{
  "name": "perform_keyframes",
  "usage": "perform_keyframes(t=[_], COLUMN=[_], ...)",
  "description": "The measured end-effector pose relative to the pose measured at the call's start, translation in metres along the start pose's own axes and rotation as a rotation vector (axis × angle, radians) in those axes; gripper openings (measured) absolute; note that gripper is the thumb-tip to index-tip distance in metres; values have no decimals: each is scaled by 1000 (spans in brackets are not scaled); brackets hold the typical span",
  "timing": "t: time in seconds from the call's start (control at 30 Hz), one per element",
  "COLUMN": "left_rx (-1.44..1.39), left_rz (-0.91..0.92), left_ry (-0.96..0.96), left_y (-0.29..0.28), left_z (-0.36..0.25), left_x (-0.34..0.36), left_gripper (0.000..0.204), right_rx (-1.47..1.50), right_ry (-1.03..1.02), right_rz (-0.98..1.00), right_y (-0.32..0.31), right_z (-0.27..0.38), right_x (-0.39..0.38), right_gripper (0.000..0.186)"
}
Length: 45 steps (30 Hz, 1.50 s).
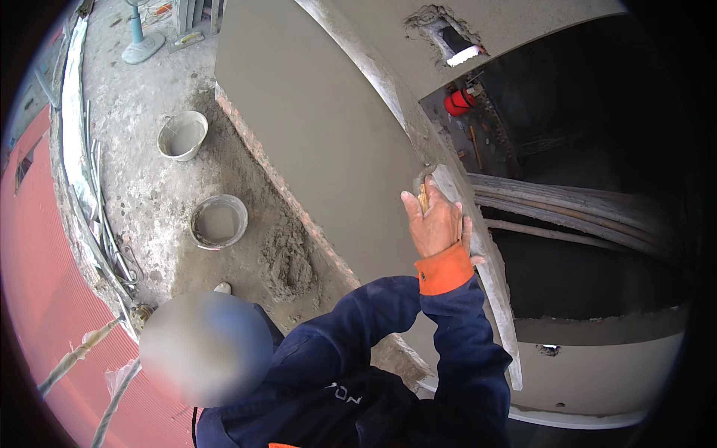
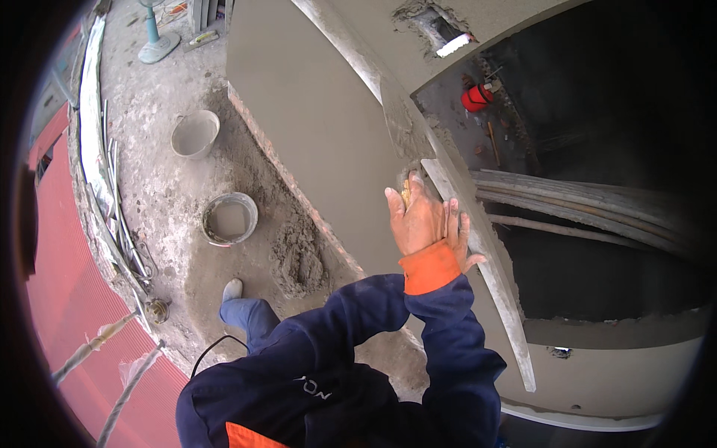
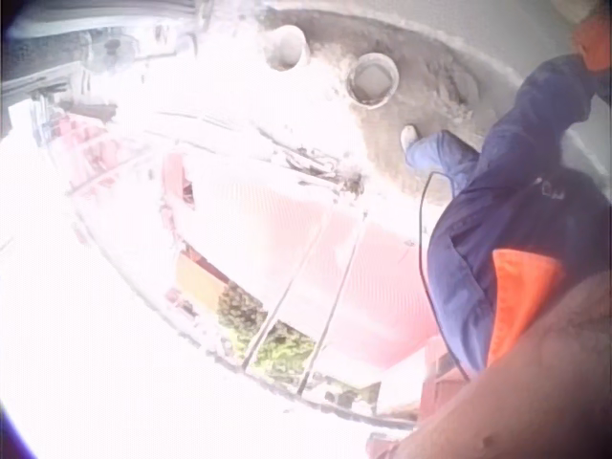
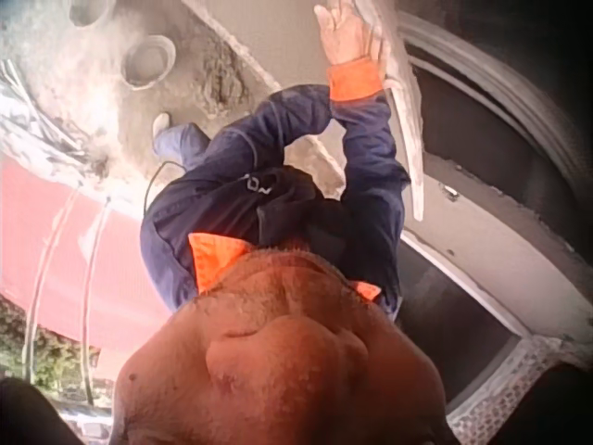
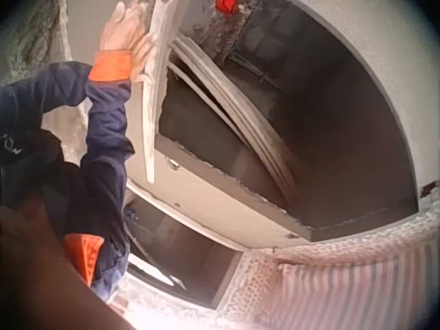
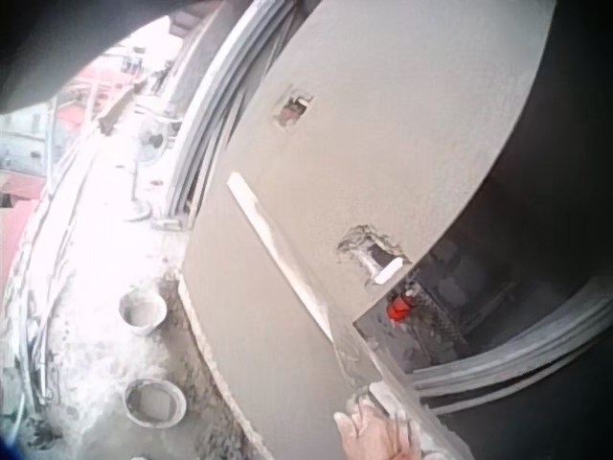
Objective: The person applies wet plaster to a brick wall using a trowel and then smooths it with a long wooden straightedge.
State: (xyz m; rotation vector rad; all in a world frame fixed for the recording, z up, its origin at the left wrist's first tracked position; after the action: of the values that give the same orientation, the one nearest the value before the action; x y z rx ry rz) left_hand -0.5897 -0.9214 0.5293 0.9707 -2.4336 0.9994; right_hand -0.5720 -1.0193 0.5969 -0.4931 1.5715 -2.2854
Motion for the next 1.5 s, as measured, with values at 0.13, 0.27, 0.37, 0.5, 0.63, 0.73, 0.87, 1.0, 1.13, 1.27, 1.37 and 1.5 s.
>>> perform_keyframes(t=[0.13,0.27,0.37,0.5,0.63,0.73,0.87,1.0,1.13,1.27,1.37,1.5], left_rx=[-55,-72,-84,-97,-100,-91,-19,-153,-175,-141,-151,-182], left_rz=[-18,-13,-9,-2,6,16,55,-33,-36,1,27,30], left_ry=[63,66,67,63,58,57,81,89,94,78,87,95], left_y=[11,16,17,20,31,40,47,32,25,26,27,24], left_z=[16,24,24,21,18,17,17,20,17,13,13,12], left_x=[2,6,7,3,-2,-3,-1,0,3,6,6,7], left_gripper=[95,95,95,96,96,97,98,105,112,114,113,114], right_rx=[128,115,86,107,133,121,132,143,120,131,139,164], right_ry=[-242,-276,-233,-207,-149,-169,-162,-104,-138,-163,-154,-140], right_rz=[-93,-103,-75,-78,-74,-84,-66,-90,-102,-97,-72,-64], right_y=[18,38,47,55,66,71,72,62,52,56,66,68], right_z=[35,52,64,84,98,106,101,77,62,73,90,96], right_x=[44,79,97,114,125,127,122,104,84,92,112,116], right_gripper=[48,47,46,49,51,48,47,50,48,46,46,47])
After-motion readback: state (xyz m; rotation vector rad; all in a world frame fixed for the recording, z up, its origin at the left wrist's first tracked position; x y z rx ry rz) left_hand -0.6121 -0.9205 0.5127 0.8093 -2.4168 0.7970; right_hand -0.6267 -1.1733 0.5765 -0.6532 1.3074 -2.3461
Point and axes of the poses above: each hand's wrist, its own x-axis towards the middle knuckle, its own y-axis out of the palm, z = x × y, the point moved 7 cm from there along x, towards the middle knuckle, and after that the axes turned 15 degrees about x, right-handed, at the moved point
